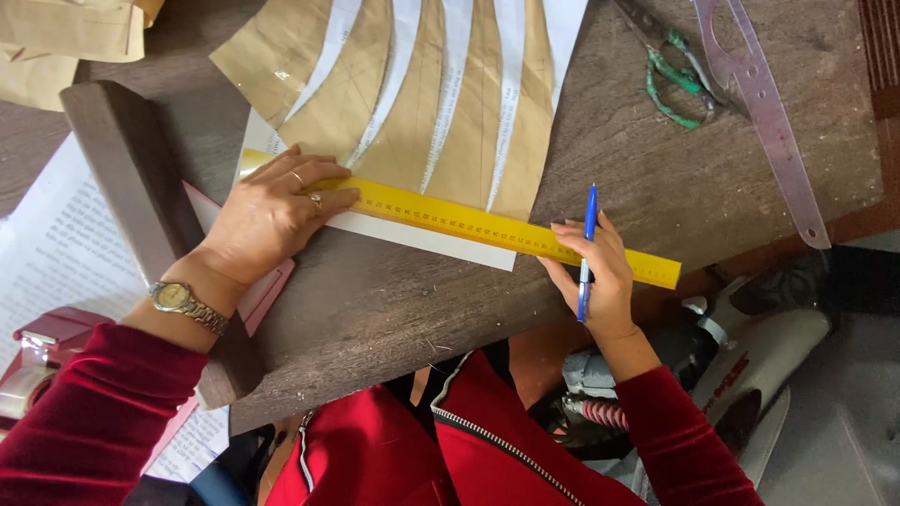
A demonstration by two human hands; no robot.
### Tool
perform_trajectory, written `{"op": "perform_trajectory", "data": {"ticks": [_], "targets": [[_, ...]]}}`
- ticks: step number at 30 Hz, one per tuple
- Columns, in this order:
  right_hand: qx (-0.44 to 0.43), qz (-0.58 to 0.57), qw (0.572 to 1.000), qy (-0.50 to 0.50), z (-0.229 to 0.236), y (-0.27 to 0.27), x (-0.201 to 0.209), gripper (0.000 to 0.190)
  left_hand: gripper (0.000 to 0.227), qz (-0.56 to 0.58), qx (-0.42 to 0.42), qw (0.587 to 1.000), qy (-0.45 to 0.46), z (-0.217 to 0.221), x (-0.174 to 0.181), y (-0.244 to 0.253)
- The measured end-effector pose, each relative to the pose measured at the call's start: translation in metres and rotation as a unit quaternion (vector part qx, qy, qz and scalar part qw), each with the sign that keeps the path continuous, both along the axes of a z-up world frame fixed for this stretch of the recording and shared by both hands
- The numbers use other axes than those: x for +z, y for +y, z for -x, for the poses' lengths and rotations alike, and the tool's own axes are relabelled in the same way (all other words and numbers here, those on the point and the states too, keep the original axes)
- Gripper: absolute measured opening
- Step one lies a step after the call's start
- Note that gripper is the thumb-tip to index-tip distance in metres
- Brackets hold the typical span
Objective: Cutting out paper patterns for garment construction using scissors and marking them with a pen and ruler.
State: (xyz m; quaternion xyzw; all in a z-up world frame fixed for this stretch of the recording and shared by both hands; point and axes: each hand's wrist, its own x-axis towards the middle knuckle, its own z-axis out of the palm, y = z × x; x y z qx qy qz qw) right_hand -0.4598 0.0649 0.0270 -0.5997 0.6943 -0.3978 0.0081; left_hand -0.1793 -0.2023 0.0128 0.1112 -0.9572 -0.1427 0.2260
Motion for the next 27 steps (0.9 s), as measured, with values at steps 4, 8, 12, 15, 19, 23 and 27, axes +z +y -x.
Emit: {"op": "perform_trajectory", "data": {"ticks": [4, 8, 12, 15, 19, 23, 27], "targets": [[0.0, -0.01, 1.0, -0.008, -0.001, 0.0, 0.004, 0.032, 0.011, -0.003, 0.008, 1.0, -0.007, 0.0, -0.001, 0.001], [0.004, -0.014, 1.0, -0.005, -0.001, 0.0, 0.004, 0.033, 0.012, -0.014, 0.002, 1.0, -0.008, 0.0, 0.0, 0.0], [0.014, -0.016, 1.0, 0.006, 0.003, 0.001, 0.001, 0.03, 0.011, -0.02, 0.004, 1.0, -0.009, 0.0, 0.002, 0.001], [0.011, -0.02, 1.0, 0.012, 0.003, 0.001, 0.0, 0.029, 0.012, -0.023, 0.001, 1.0, -0.007, -0.001, 0.0, 0.0], [0.015, -0.019, 0.999, 0.021, 0.004, 0.003, -0.001, 0.029, 0.012, -0.03, 0.0, 1.0, -0.008, 0.0, 0.0, 0.0], [0.013, -0.009, 0.999, 0.033, 0.0, 0.0, 0.003, 0.025, 0.014, -0.019, -0.004, 1.0, 0.02, 0.0, -0.008, -0.003], [0.011, -0.022, 0.998, 0.05, -0.004, -0.001, 0.011, 0.019, 0.016, -0.014, -0.011, 0.998, 0.054, 0.002, -0.019, -0.005]]}}
